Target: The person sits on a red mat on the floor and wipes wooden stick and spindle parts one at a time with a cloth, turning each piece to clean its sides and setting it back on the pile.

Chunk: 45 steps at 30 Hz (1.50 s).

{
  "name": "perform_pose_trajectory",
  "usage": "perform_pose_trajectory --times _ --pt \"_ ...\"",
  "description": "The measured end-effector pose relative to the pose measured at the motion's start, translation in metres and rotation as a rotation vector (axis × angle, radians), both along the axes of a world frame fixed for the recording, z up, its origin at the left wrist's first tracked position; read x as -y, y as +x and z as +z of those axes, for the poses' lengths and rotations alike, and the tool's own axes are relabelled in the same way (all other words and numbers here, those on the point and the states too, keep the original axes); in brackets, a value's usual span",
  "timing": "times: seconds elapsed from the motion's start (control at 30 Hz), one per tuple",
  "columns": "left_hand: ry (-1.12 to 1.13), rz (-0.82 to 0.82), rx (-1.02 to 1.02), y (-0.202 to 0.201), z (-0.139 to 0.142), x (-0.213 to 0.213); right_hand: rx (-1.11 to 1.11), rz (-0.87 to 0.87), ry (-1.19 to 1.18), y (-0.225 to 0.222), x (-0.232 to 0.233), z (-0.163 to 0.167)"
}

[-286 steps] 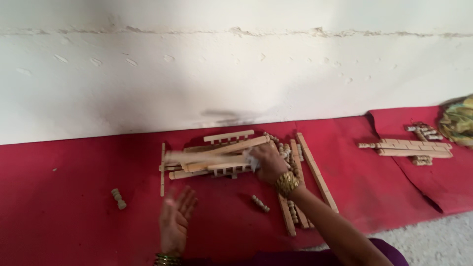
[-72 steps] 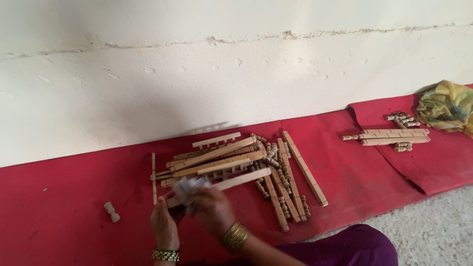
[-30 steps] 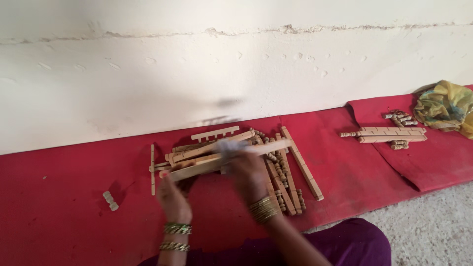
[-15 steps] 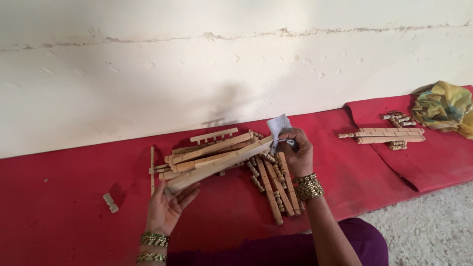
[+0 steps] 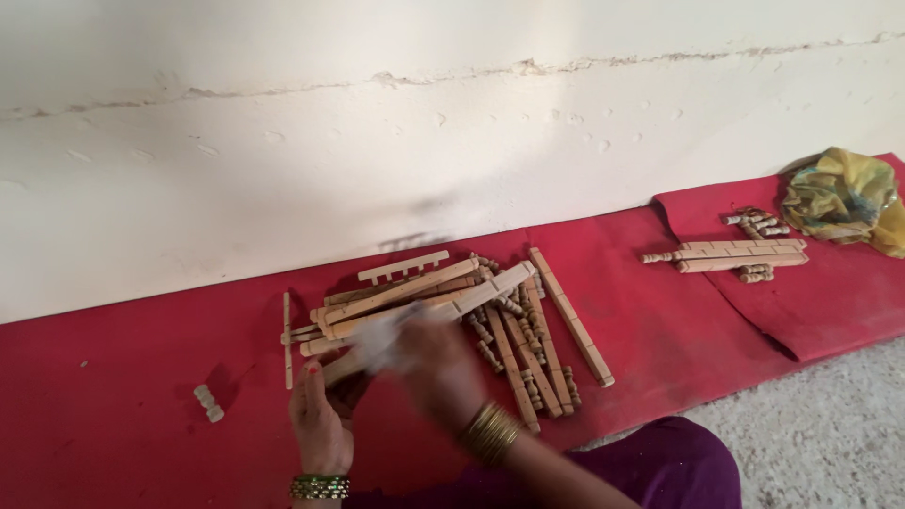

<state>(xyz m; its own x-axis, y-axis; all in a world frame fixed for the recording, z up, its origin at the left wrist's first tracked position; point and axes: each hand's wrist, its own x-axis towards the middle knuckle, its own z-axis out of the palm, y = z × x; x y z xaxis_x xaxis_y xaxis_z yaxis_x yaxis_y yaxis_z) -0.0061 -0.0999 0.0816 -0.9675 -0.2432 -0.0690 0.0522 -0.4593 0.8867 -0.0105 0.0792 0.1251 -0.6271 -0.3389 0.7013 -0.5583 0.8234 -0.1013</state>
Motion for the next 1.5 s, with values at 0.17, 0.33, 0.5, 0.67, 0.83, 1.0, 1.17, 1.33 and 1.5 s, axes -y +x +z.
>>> perform_pose_trajectory --times 0.17,0.33,0.5,0.67,0.83,1.0,1.17,1.33,1.5 --pt "0.101 -0.048 -0.050 0.010 -0.002 0.000 0.057 0.344 -0.183 0.030 0.022 0.010" --pt "0.053 0.076 0.093 0.018 0.024 0.014 0.253 0.243 -0.163 -0.014 -0.009 0.009" --pt "0.045 0.108 -0.005 0.023 0.037 0.012 -0.030 -0.015 -0.344 -0.040 -0.035 0.009" --pt "0.024 0.049 0.065 0.023 0.021 -0.005 0.002 0.210 -0.271 -0.005 -0.008 0.009" --pt "-0.015 0.016 0.078 0.023 0.015 -0.009 0.147 0.358 -0.144 0.014 0.009 0.005" --pt "-0.030 0.112 0.145 0.031 0.034 0.006 0.009 0.225 -0.011 -0.020 -0.018 0.008" --pt "-0.019 0.100 0.092 0.036 0.046 0.007 0.079 0.303 -0.093 -0.019 -0.012 0.008" --pt "-0.025 0.089 0.146 0.037 0.047 0.003 0.020 0.432 -0.026 0.002 0.005 0.012" --pt "0.004 0.113 0.054 0.038 0.044 0.017 0.006 0.349 -0.066 -0.012 -0.012 0.036"
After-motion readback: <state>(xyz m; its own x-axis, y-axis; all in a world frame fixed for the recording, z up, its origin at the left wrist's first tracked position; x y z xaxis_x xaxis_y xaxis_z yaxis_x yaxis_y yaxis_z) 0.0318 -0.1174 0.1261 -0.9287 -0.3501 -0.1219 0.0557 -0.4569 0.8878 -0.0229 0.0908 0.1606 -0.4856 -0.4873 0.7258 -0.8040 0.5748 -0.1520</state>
